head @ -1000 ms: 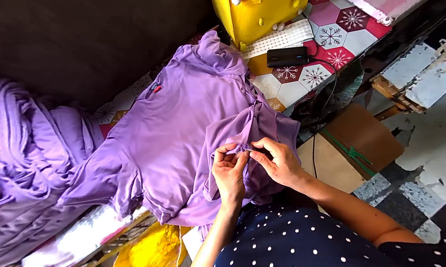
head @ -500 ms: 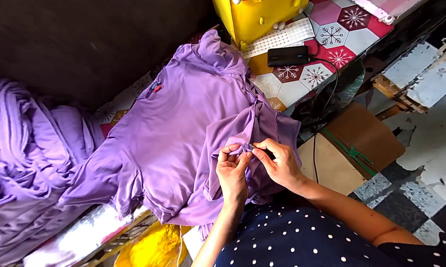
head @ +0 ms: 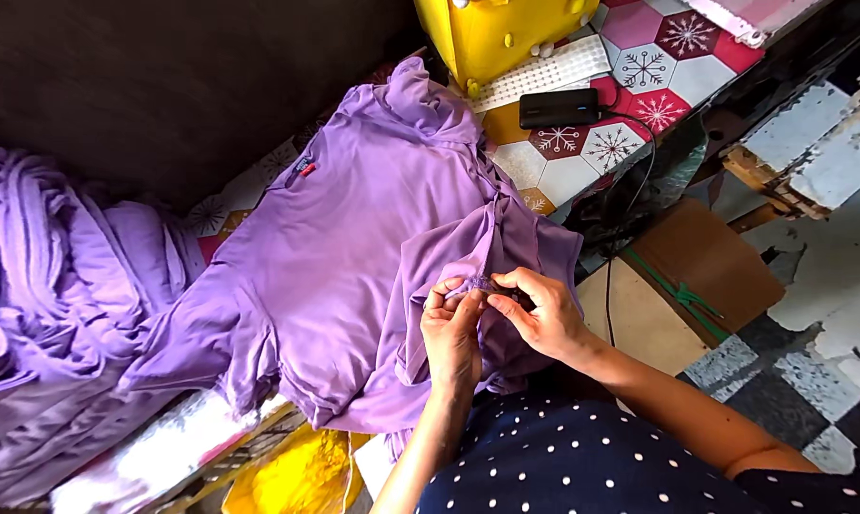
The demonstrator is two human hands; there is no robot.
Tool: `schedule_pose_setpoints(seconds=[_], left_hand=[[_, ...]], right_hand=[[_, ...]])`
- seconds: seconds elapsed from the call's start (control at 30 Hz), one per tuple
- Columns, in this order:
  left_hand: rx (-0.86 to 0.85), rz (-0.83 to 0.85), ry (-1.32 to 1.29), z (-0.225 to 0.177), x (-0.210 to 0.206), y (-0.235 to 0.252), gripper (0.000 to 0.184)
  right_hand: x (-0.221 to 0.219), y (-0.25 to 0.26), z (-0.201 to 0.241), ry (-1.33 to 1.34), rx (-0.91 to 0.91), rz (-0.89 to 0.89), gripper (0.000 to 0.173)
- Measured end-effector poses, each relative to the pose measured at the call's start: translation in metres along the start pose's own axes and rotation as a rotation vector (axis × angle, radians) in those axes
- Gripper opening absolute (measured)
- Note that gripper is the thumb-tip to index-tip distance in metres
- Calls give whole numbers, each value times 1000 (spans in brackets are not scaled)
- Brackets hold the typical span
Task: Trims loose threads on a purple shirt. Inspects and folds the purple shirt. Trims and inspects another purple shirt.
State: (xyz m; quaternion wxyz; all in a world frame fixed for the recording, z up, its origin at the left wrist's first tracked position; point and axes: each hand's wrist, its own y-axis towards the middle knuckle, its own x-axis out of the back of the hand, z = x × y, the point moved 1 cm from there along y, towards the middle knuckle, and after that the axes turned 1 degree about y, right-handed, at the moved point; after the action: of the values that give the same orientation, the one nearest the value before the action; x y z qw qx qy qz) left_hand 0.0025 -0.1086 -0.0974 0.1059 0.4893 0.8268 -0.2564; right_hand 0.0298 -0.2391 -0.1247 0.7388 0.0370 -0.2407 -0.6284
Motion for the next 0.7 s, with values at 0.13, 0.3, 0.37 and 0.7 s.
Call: schedule_pose_setpoints(seconds=[0.13, 0.3, 0.37, 0.7], left_hand=[[38, -26, -25, 0, -1, 3, 20], [31, 0, 0, 0, -1, 1, 21], [-1, 14, 25, 1, 0, 2, 22], [-83, 25, 47, 4, 4, 4, 22]], right_hand=[[3, 1, -3, 10, 0, -41, 28], [-1, 8, -4, 23, 29, 10, 26], [-1, 9, -4, 24, 29, 17, 25], [3, 5, -2, 54, -42, -68, 22]])
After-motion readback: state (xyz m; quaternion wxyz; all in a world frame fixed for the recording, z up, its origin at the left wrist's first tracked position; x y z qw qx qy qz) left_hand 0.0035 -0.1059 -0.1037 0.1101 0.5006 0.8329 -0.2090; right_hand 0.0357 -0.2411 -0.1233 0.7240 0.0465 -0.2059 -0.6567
